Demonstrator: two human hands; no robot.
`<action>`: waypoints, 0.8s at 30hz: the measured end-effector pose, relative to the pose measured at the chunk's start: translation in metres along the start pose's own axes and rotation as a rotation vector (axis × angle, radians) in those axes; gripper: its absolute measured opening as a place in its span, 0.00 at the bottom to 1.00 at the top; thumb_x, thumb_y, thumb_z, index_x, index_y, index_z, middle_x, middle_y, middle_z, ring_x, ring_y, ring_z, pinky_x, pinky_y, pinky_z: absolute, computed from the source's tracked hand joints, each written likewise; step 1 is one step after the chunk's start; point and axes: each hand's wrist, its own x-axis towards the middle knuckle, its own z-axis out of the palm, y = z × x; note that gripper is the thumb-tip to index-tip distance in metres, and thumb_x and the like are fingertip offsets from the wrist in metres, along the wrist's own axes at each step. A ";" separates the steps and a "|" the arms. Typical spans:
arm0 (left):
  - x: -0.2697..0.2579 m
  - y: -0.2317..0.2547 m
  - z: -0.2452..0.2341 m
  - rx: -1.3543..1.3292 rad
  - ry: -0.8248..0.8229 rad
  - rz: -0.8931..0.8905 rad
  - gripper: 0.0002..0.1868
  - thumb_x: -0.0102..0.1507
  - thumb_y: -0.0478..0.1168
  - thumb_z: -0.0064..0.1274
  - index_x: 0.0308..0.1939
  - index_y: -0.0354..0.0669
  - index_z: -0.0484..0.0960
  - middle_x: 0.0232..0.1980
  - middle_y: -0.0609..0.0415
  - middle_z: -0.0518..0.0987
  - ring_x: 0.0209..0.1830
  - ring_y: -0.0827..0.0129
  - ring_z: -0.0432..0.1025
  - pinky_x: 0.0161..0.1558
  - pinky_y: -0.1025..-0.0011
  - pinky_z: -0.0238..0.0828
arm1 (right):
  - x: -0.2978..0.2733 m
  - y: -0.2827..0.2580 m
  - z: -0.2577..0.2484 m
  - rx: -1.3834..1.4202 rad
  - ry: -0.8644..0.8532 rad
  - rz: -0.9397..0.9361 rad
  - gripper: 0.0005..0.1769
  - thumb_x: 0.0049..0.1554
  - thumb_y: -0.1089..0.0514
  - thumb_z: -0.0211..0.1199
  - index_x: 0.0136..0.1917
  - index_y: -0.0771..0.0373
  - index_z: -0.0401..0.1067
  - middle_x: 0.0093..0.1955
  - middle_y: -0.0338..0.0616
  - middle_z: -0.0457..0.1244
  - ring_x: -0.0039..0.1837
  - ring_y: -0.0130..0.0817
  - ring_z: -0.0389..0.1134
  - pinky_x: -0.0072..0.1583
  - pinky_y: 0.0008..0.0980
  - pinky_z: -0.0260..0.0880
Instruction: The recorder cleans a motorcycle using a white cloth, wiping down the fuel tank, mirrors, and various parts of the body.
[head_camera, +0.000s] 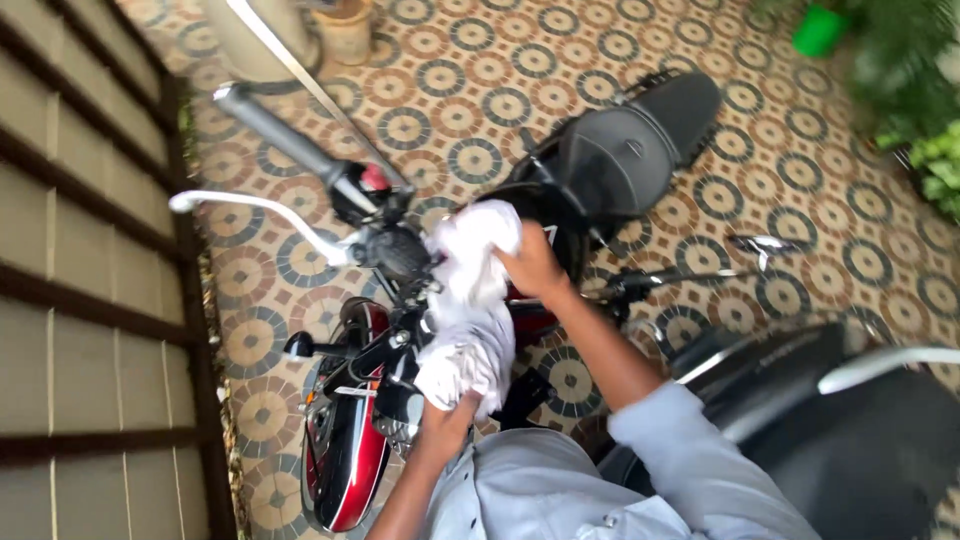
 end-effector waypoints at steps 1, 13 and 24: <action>0.000 -0.002 0.005 -0.090 -0.055 -0.015 0.27 0.65 0.37 0.53 0.67 0.32 0.69 0.65 0.44 0.75 0.68 0.58 0.68 0.70 0.64 0.58 | -0.027 -0.006 -0.014 0.040 -0.042 0.086 0.18 0.53 0.67 0.70 0.57 0.70 0.74 0.51 0.50 0.70 0.54 0.31 0.69 0.57 0.35 0.70; 0.002 -0.022 0.097 -0.214 -0.555 -0.225 0.22 0.64 0.32 0.53 0.63 0.32 0.74 0.53 0.46 0.77 0.52 0.62 0.72 0.55 0.64 0.68 | -0.254 -0.005 -0.120 0.513 -0.116 0.679 0.29 0.57 0.61 0.62 0.71 0.68 0.64 0.66 0.43 0.64 0.66 0.28 0.63 0.69 0.32 0.62; 0.082 0.033 0.249 -0.135 -0.965 -0.374 0.41 0.54 0.29 0.54 0.72 0.44 0.63 0.59 0.55 0.74 0.53 0.71 0.69 0.52 0.71 0.69 | -0.292 0.092 -0.271 1.182 -0.114 0.745 0.35 0.59 0.58 0.53 0.77 0.71 0.58 0.78 0.49 0.57 0.79 0.40 0.55 0.78 0.39 0.51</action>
